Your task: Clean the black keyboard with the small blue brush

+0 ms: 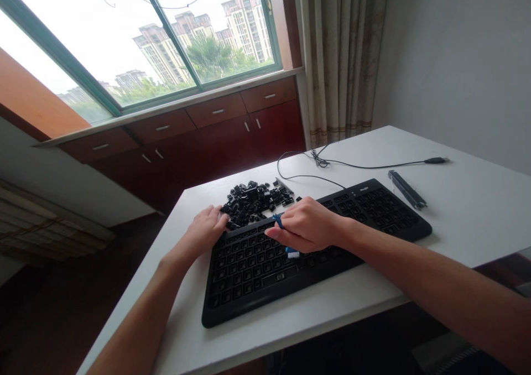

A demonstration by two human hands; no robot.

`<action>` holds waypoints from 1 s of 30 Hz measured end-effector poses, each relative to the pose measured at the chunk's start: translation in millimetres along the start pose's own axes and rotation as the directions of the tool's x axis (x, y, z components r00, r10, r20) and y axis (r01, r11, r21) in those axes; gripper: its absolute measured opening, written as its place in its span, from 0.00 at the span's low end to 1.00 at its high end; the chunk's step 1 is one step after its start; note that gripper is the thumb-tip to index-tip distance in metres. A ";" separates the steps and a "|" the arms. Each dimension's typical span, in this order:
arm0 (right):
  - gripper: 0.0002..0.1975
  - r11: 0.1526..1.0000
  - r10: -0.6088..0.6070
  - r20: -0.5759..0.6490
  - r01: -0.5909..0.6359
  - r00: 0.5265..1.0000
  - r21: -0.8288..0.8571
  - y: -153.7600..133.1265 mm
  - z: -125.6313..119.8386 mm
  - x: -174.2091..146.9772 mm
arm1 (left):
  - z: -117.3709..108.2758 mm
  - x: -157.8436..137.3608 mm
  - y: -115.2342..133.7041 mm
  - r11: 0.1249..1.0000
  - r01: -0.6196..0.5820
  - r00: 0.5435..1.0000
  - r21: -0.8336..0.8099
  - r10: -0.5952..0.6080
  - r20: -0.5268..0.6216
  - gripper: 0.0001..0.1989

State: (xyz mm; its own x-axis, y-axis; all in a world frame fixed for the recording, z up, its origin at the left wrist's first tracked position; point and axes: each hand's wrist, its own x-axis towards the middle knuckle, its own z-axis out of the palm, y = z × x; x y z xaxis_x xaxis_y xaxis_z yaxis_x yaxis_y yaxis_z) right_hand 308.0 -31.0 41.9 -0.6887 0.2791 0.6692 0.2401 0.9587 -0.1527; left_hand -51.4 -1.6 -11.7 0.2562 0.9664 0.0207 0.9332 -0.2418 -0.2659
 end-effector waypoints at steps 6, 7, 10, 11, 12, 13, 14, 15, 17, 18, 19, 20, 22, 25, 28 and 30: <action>0.27 0.999 0.034 0.039 -0.033 0.999 -0.028 -0.5 0.9 0.8 | 0.2 -0.8 -0.7 0.999 -0.025 1.000 0.028 0.025 -0.014 0.21; 0.27 0.999 0.038 0.041 -0.036 0.998 -0.034 -0.6 0.9 1.0 | -0.2 -0.9 -0.5 0.998 -0.038 0.999 0.041 0.038 -0.012 0.22; 0.27 0.998 0.040 0.044 -0.039 0.998 -0.045 -1.0 1.1 1.3 | -1.6 -1.1 0.2 0.997 -0.052 0.999 0.054 0.052 -0.008 0.22; 0.27 0.998 0.042 0.042 -0.040 0.998 -0.047 -1.0 1.3 1.2 | -2.0 -1.0 0.6 0.998 -0.041 0.999 0.041 0.042 -0.013 0.22; 0.27 0.998 0.042 0.040 -0.040 0.998 -0.048 -1.1 1.4 1.1 | -2.6 -0.9 1.0 0.999 -0.025 0.999 0.022 0.025 -0.020 0.22; 0.27 0.998 0.042 0.039 -0.040 0.998 -0.049 -1.1 1.5 1.0 | -3.1 -0.9 1.6 1.000 -0.007 1.000 0.000 0.007 -0.026 0.22; 0.27 0.998 0.041 0.038 -0.039 0.998 -0.050 -1.1 1.5 0.8 | -3.7 -1.0 2.2 1.000 0.011 0.999 -0.020 -0.012 -0.032 0.21; 0.27 0.998 0.041 0.037 -0.039 0.998 -0.053 -1.1 1.3 0.7 | -4.3 -1.1 2.7 0.999 0.023 0.999 -0.036 -0.024 -0.037 0.21; 0.26 0.998 0.037 0.032 -0.035 0.999 -0.058 -1.0 0.8 0.5 | -5.3 -1.5 3.6 0.998 0.022 0.999 -0.052 -0.025 -0.047 0.20; 0.26 0.998 0.035 0.030 -0.033 0.999 -0.058 -1.0 0.4 0.4 | -5.7 -1.7 3.9 0.999 0.011 0.999 -0.051 -0.014 -0.050 0.20; 0.25 0.998 0.033 0.027 -0.031 0.999 -0.058 -0.9 0.0 0.5 | -5.8 -1.8 4.0 0.999 -0.001 0.999 -0.045 -0.002 -0.051 0.20; 0.25 0.998 0.029 0.026 -0.028 0.999 -0.056 -0.9 -0.3 0.5 | -5.7 -1.8 4.0 0.999 -0.008 0.999 -0.036 0.007 -0.047 0.20; 0.25 0.999 0.020 0.027 -0.018 0.999 -0.050 -0.8 -0.6 0.8 | -5.0 -1.5 3.5 1.000 0.001 1.000 -0.018 -0.001 -0.031 0.20; 0.26 0.999 0.014 0.016 -0.013 1.000 -0.045 -0.9 -0.3 1.0 | -3.4 -0.7 2.3 1.000 0.023 1.000 -0.004 -0.023 -0.015 0.21; 0.26 0.999 0.021 -0.009 -0.021 1.000 -0.037 -1.1 -0.1 0.8 | -2.5 -0.1 1.4 1.000 0.012 1.000 0.008 -0.012 -0.011 0.22; 0.26 1.000 0.023 -0.023 -0.023 0.999 -0.019 -1.0 -0.3 0.6 | -2.8 0.0 1.3 1.000 0.015 1.000 0.008 -0.015 -0.007 0.22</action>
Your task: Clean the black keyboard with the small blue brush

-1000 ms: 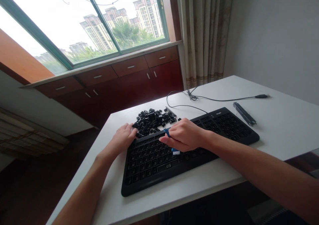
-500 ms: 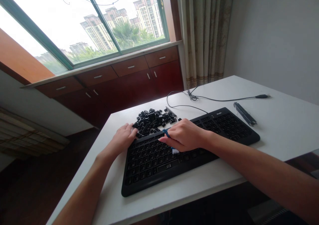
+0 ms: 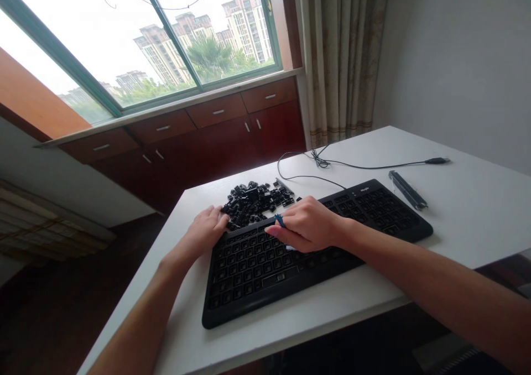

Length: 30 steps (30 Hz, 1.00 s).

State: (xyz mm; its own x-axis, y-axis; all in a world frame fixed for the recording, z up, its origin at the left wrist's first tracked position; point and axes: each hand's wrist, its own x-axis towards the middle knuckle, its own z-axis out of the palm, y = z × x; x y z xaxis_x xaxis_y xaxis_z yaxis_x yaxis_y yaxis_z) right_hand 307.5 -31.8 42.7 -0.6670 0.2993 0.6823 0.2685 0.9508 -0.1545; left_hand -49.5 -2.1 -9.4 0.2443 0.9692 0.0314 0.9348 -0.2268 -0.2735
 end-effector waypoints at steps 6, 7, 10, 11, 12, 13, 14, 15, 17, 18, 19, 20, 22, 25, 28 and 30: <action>0.26 0.995 0.033 0.033 -0.036 0.999 0.091 0.4 -1.0 0.1 | 0.1 -1.2 0.1 1.000 0.009 1.000 -0.030 -0.009 -0.013 0.22; 0.27 0.995 0.031 0.044 -0.035 0.999 0.090 0.4 -0.8 0.1 | 0.6 -1.4 -0.1 0.999 0.008 1.000 -0.035 -0.009 -0.020 0.22; 0.27 0.997 0.014 0.064 -0.019 0.998 0.069 0.4 0.5 -0.2 | 2.4 -1.4 -1.0 0.999 0.008 1.000 -0.045 -0.010 -0.027 0.22; 0.27 0.998 0.010 0.068 -0.014 0.998 0.061 0.4 0.8 -0.3 | 2.9 -1.3 -1.4 0.999 0.007 1.000 -0.043 -0.008 -0.024 0.22; 0.27 0.999 0.010 0.068 -0.014 0.998 0.051 0.4 1.1 -0.5 | 3.2 -1.1 -1.7 0.999 0.004 1.000 -0.037 -0.005 -0.019 0.22; 0.27 0.999 0.010 0.068 -0.013 0.998 0.040 0.4 1.2 -0.6 | 3.4 -1.0 -1.9 1.000 0.002 1.000 -0.031 -0.002 -0.014 0.23; 0.27 1.000 0.010 0.067 -0.012 0.998 0.027 0.4 1.3 -0.6 | 3.4 -0.9 -1.9 1.000 0.000 1.000 -0.024 0.000 -0.009 0.23; 0.27 1.000 0.009 0.066 -0.010 0.998 0.014 0.4 1.3 -0.7 | 3.3 -0.9 -1.9 1.000 -0.001 1.000 -0.017 0.001 -0.005 0.22; 0.26 1.000 0.007 0.060 -0.006 0.998 -0.011 0.4 1.4 -0.7 | 2.6 -1.2 -1.3 1.000 -0.006 1.000 -0.005 0.006 -0.005 0.22; 0.26 1.000 0.006 0.059 -0.005 0.998 -0.018 0.3 1.5 -0.7 | 2.1 -1.3 -1.0 1.000 -0.017 1.000 0.001 0.017 -0.009 0.21; 0.26 1.000 0.006 0.057 -0.005 0.998 -0.024 0.2 1.6 -0.7 | 1.6 -1.4 -0.7 0.999 -0.032 0.999 0.007 0.033 -0.014 0.21; 0.25 1.000 0.007 0.057 -0.006 0.998 -0.027 0.2 1.7 -0.6 | 1.1 -1.4 -0.4 0.999 -0.049 0.999 0.012 0.049 -0.017 0.21; 0.25 1.000 0.005 0.057 -0.004 0.998 -0.029 0.2 1.6 -0.5 | 0.2 -1.1 0.1 0.998 -0.067 0.998 0.022 0.067 -0.014 0.21; 0.24 1.000 -0.004 0.052 0.005 0.999 -0.030 0.4 1.4 -0.2 | -0.9 -0.8 1.0 0.998 -0.057 0.998 0.037 0.057 -0.001 0.22; 0.25 1.000 -0.017 0.039 0.018 0.999 -0.005 0.6 1.2 -0.3 | -2.6 -1.3 2.6 0.999 -0.035 0.999 0.025 0.035 -0.018 0.22; 0.25 1.000 -0.015 0.019 0.015 1.000 0.020 0.7 0.6 -0.4 | -4.5 -1.8 3.7 0.999 -0.035 0.999 -0.001 0.035 -0.030 0.21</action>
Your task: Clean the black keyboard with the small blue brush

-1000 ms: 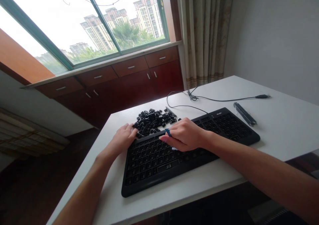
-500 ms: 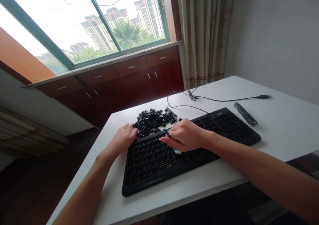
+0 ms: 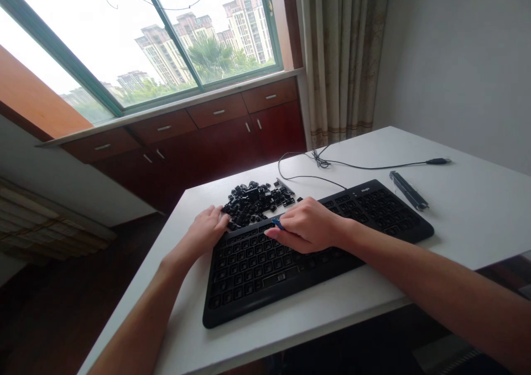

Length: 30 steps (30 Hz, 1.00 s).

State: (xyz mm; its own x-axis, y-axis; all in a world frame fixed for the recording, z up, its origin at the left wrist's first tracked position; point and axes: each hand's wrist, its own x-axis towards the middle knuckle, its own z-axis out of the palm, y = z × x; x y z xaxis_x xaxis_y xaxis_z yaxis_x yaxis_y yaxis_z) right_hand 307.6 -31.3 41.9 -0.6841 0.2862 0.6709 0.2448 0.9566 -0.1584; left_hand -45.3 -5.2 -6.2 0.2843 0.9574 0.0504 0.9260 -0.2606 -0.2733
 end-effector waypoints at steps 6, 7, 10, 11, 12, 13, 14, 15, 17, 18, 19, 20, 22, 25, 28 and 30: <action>0.26 0.996 0.060 -0.013 -0.059 0.998 0.063 -0.7 -3.7 0.4 | -4.0 -0.1 1.7 0.993 0.066 0.998 -0.100 -0.068 -0.015 0.21; 0.26 0.995 0.062 0.003 -0.062 0.998 0.074 -0.9 -4.0 0.6 | -3.8 -0.1 1.7 0.993 0.068 0.997 -0.097 -0.070 -0.013 0.21; 0.28 0.994 0.056 0.047 -0.059 0.997 0.086 -1.2 -3.8 0.6 | -2.0 -0.3 1.1 0.998 0.045 0.999 -0.054 -0.045 0.002 0.21; 0.28 0.994 0.053 0.060 -0.058 0.997 0.087 -1.1 -3.3 0.4 | -1.2 -0.4 0.8 0.999 0.029 1.000 -0.034 -0.029 0.009 0.21; 0.28 0.995 0.051 0.071 -0.058 0.996 0.087 -1.0 -2.7 0.1 | -0.3 -0.5 0.4 1.000 0.014 1.000 -0.017 -0.014 0.014 0.21; 0.28 0.995 0.052 0.081 -0.059 0.995 0.086 -0.7 -2.0 -0.3 | 0.5 -0.6 -0.1 1.000 0.004 1.000 -0.003 -0.004 0.019 0.21; 0.28 0.995 0.052 0.089 -0.059 0.995 0.083 -0.4 -1.3 -0.6 | 1.4 -0.6 -0.7 1.000 -0.002 1.000 0.007 0.002 0.019 0.21; 0.28 0.995 0.052 0.090 -0.059 0.995 0.078 -0.1 -0.4 -1.0 | 2.3 -0.5 -1.3 1.000 -0.002 1.000 0.011 0.002 0.018 0.21; 0.27 0.997 0.047 0.079 -0.052 0.996 0.059 0.5 1.2 -1.5 | 4.2 -0.3 -2.4 1.000 0.010 1.000 0.001 -0.010 0.006 0.21; 0.27 0.998 0.042 0.072 -0.045 0.997 0.044 0.6 1.9 -1.6 | 5.0 -0.2 -2.9 1.000 0.014 1.000 -0.010 -0.014 0.001 0.21; 0.27 0.999 0.035 0.063 -0.037 0.997 0.027 0.7 2.4 -1.6 | 5.7 -0.1 -3.4 1.000 0.015 1.000 -0.020 -0.015 -0.005 0.20; 0.26 0.999 0.030 0.056 -0.030 0.998 0.010 0.7 2.9 -1.5 | 6.4 0.0 -3.7 0.999 0.017 1.000 -0.027 -0.017 -0.013 0.20; 0.26 1.000 0.025 0.048 -0.025 0.999 -0.016 0.4 3.3 -1.3 | 7.3 0.0 -4.1 0.999 0.018 0.999 -0.028 -0.019 -0.030 0.19; 0.25 0.999 0.027 0.025 -0.026 0.999 -0.033 0.0 2.8 -0.9 | 7.9 0.0 -4.6 1.000 -0.015 0.998 0.003 0.015 -0.056 0.18; 0.25 0.999 0.021 -0.004 -0.021 1.000 -0.032 -0.1 1.5 -0.7 | 8.2 -0.1 -5.2 0.996 -0.080 0.994 0.039 0.082 -0.066 0.16; 0.25 1.000 0.014 -0.010 -0.015 1.000 -0.014 -0.1 0.6 -0.5 | 8.5 0.0 -5.6 0.995 -0.093 0.993 0.043 0.096 -0.064 0.16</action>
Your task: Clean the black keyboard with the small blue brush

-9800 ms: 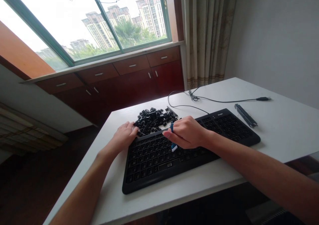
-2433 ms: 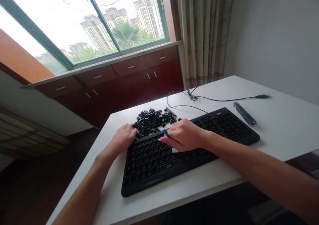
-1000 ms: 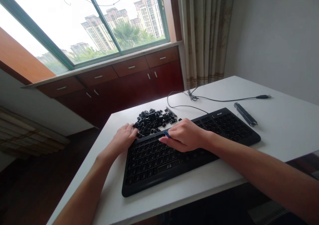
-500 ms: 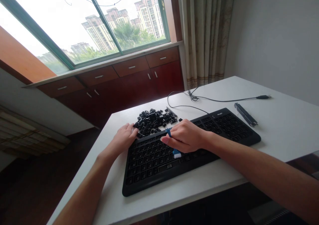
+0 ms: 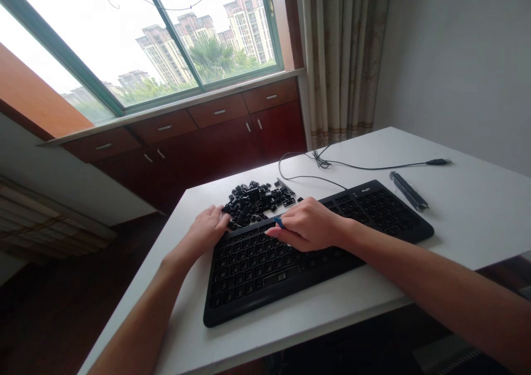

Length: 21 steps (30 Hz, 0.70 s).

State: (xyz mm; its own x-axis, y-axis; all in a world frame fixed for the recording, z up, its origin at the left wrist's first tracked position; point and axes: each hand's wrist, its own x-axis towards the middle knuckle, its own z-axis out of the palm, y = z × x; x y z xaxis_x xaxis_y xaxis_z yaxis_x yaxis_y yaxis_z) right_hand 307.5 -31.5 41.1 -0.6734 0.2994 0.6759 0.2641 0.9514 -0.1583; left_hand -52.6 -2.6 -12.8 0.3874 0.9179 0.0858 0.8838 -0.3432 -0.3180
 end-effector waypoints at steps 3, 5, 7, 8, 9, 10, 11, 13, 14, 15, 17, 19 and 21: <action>0.26 1.000 0.000 -0.003 0.000 1.000 0.026 -0.1 -1.3 0.5 | 0.7 0.3 -0.2 1.000 0.010 1.000 -0.010 -0.010 0.009 0.16; 0.26 0.999 0.017 0.000 -0.017 1.000 0.039 -0.3 -2.3 1.0 | 1.1 0.5 0.1 1.000 0.024 1.000 -0.009 -0.024 0.012 0.17; 0.27 0.997 0.036 0.015 -0.037 0.999 0.062 -0.4 -3.3 1.4 | 1.1 0.7 0.5 0.999 0.036 0.999 -0.001 -0.036 0.010 0.18; 0.28 0.996 0.042 0.028 -0.044 0.999 0.072 -0.4 -3.7 1.5 | 0.9 0.7 0.8 0.999 0.038 0.999 0.008 -0.038 0.010 0.18; 0.28 0.996 0.042 0.041 -0.045 0.998 0.078 -0.4 -3.9 1.5 | 0.7 0.6 1.0 0.999 0.036 0.999 0.020 -0.036 0.012 0.18; 0.28 0.996 0.037 0.053 -0.041 0.998 0.077 -0.4 -3.9 1.3 | 0.4 0.6 1.2 0.999 0.030 0.999 0.035 -0.031 0.017 0.18; 0.29 0.997 0.030 0.060 -0.035 0.998 0.070 -0.4 -3.6 1.1 | 0.1 0.4 1.4 0.999 0.022 0.999 0.048 -0.023 0.022 0.18; 0.29 0.998 0.018 0.063 -0.022 0.998 0.058 -0.2 -2.6 0.4 | -0.5 0.1 1.6 0.998 0.015 0.999 0.060 -0.016 0.028 0.18; 0.28 0.998 0.015 0.060 -0.018 0.998 0.055 0.0 -1.9 0.1 | -0.8 0.0 1.6 0.998 0.017 0.999 0.058 -0.019 0.028 0.18; 0.28 0.999 0.012 0.055 -0.015 0.998 0.051 0.2 -1.2 -0.2 | -1.3 -0.1 1.7 0.998 0.022 0.999 0.054 -0.024 0.029 0.18; 0.28 0.999 0.009 0.048 -0.011 0.999 0.043 0.4 0.0 -0.6 | -2.5 -0.1 2.0 0.998 0.024 0.999 0.054 -0.026 0.041 0.19; 0.28 1.000 0.005 0.045 -0.007 0.999 0.030 0.5 0.6 -0.5 | -4.2 0.2 2.5 0.997 0.013 0.997 0.071 -0.018 0.071 0.19; 0.27 1.000 0.004 0.041 -0.005 0.999 0.015 0.3 1.0 -0.3 | -5.6 0.6 2.9 0.996 0.007 0.995 0.085 -0.016 0.098 0.19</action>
State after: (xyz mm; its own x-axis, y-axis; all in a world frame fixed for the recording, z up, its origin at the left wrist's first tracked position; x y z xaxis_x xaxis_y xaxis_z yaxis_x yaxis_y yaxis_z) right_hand 307.1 -31.3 40.1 -0.7003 0.3059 0.6451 0.2565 0.9510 -0.1725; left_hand -48.3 -4.3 -8.4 0.3459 0.9383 -0.0020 0.8613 -0.3183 -0.3961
